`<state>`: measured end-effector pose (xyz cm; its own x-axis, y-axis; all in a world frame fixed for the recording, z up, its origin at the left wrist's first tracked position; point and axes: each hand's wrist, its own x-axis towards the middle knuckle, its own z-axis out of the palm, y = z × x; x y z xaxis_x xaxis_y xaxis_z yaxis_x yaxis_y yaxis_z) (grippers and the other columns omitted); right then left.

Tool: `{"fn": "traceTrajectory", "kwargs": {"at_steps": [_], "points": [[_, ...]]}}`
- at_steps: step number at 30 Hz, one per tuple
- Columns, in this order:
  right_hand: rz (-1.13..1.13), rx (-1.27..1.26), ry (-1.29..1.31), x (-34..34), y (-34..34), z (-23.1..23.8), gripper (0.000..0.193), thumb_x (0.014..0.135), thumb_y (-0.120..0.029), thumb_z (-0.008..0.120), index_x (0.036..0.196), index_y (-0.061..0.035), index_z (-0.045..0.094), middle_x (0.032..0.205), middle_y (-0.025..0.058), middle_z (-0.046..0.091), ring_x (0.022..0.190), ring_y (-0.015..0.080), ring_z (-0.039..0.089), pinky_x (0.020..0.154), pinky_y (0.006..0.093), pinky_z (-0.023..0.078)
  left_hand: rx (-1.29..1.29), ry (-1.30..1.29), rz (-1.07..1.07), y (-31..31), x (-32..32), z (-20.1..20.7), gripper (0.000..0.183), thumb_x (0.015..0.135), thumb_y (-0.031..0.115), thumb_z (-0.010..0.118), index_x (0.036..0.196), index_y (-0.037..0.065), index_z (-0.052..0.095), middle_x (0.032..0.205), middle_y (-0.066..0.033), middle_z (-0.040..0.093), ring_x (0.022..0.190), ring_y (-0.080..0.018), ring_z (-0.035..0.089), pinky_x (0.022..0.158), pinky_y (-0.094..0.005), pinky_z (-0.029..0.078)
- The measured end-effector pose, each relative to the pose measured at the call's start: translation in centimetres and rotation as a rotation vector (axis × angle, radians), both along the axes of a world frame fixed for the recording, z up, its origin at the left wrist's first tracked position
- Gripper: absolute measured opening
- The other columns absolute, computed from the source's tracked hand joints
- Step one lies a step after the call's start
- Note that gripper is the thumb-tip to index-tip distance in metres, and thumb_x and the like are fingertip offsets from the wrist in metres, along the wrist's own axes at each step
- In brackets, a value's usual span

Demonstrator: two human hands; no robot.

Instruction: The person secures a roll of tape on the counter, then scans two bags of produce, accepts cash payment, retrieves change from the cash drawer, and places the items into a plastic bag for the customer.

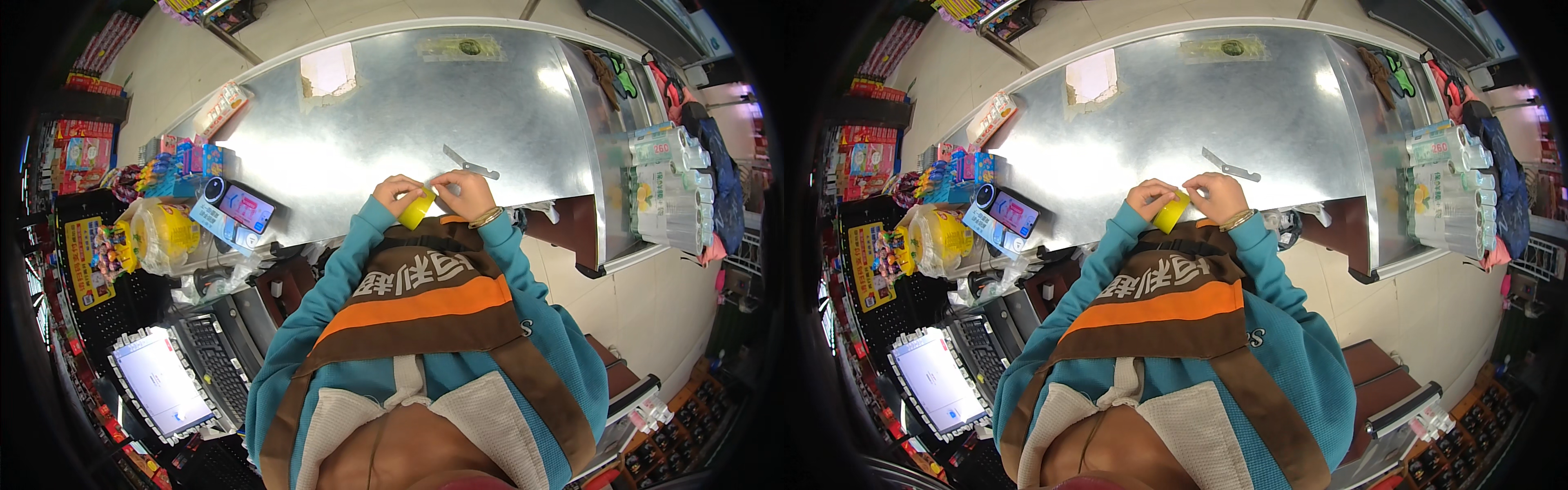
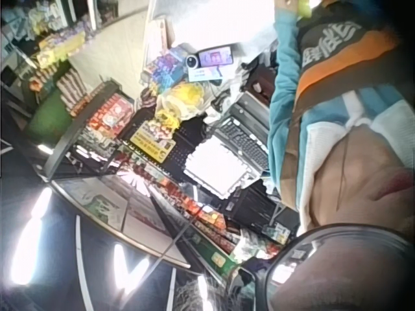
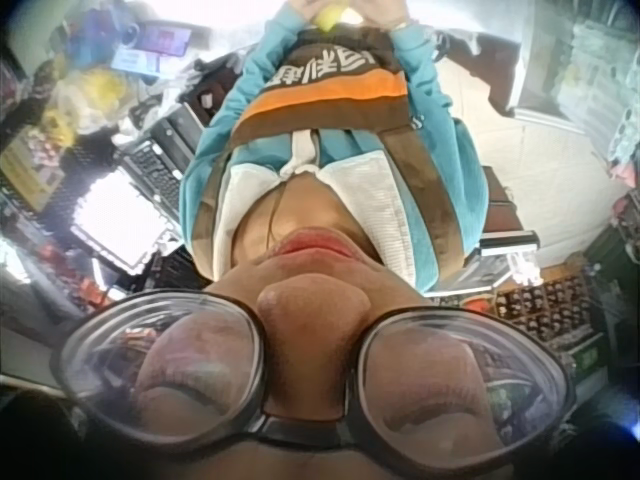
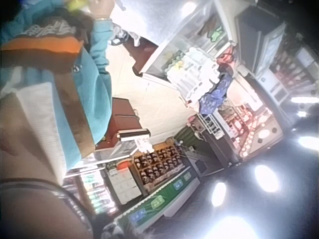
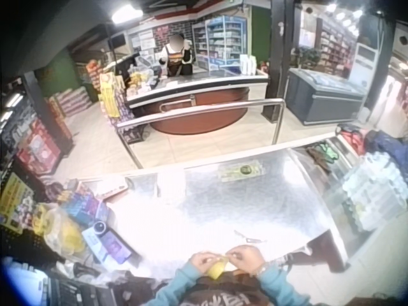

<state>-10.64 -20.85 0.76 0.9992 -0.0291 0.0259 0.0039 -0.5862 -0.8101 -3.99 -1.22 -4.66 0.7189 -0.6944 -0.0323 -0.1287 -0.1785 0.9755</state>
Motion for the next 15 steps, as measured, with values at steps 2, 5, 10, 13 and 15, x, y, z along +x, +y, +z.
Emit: {"fn": "traceTrajectory", "kwargs": {"at_steps": [2, 5, 10, 13, 15], "points": [[-0.012, -0.032, -0.002, -0.3, 0.3, -0.2, 0.013, 0.08, -0.014, 0.066, 0.09, -0.0075, 0.071, 0.085, 0.0096, 0.069, 0.074, 0.0242, 0.066, 0.069, 0.032, 0.051, -0.018, 0.027, 0.027, 0.0, -0.2, 0.1, 0.014, 0.087, 0.014, 0.062, 0.091, 0.004, 0.071, 0.094, -0.007, 0.064, 0.086, -0.017, 0.059, 0.079, -0.029, 0.047], [-0.002, -0.091, -0.055, -0.6, 0.4, -0.4, 0.013, 0.08, -0.014, 0.065, 0.089, -0.0079, 0.07, 0.084, 0.0086, 0.069, 0.074, 0.0246, 0.065, 0.068, 0.0323, 0.051, 0.007, 0.055, 0.064, -0.1, -0.5, 0.1, 0.015, 0.087, 0.014, 0.062, 0.092, 0.003, 0.07, 0.093, -0.0076, 0.064, 0.085, -0.0163, 0.059, 0.077, -0.028, 0.047], [0.035, -0.184, -0.216, -0.9, 0.4, -0.5, 0.012, 0.079, -0.014, 0.065, 0.088, -0.0081, 0.07, 0.084, 0.0078, 0.068, 0.075, 0.0248, 0.064, 0.067, 0.0329, 0.051, 0.042, 0.059, 0.103, -0.3, -0.7, 0.0, 0.016, 0.087, 0.015, 0.063, 0.094, 0.003, 0.07, 0.091, -0.0076, 0.064, 0.083, -0.0158, 0.06, 0.075, -0.0272, 0.048], [0.019, -0.144, -0.175, -1.2, 0.6, -0.7, 0.012, 0.079, -0.013, 0.065, 0.088, -0.0075, 0.07, 0.085, 0.0078, 0.068, 0.076, 0.0243, 0.065, 0.069, 0.0328, 0.052, 0.067, 0.058, 0.126, -0.3, -0.8, -0.1, 0.016, 0.087, 0.015, 0.064, 0.094, 0.003, 0.07, 0.09, -0.0074, 0.064, 0.08, -0.0152, 0.059, 0.072, -0.0266, 0.048], [0.021, -0.122, -0.176, -1.3, 0.8, -0.8, 0.014, 0.078, -0.012, 0.065, 0.09, -0.0078, 0.07, 0.088, 0.007, 0.068, 0.077, 0.0237, 0.065, 0.071, 0.0326, 0.052, 0.081, 0.057, 0.139, -0.3, -0.8, -0.1, 0.016, 0.087, 0.015, 0.064, 0.094, 0.002, 0.07, 0.089, -0.0072, 0.064, 0.078, -0.0147, 0.059, 0.07, -0.0264, 0.048]]}}
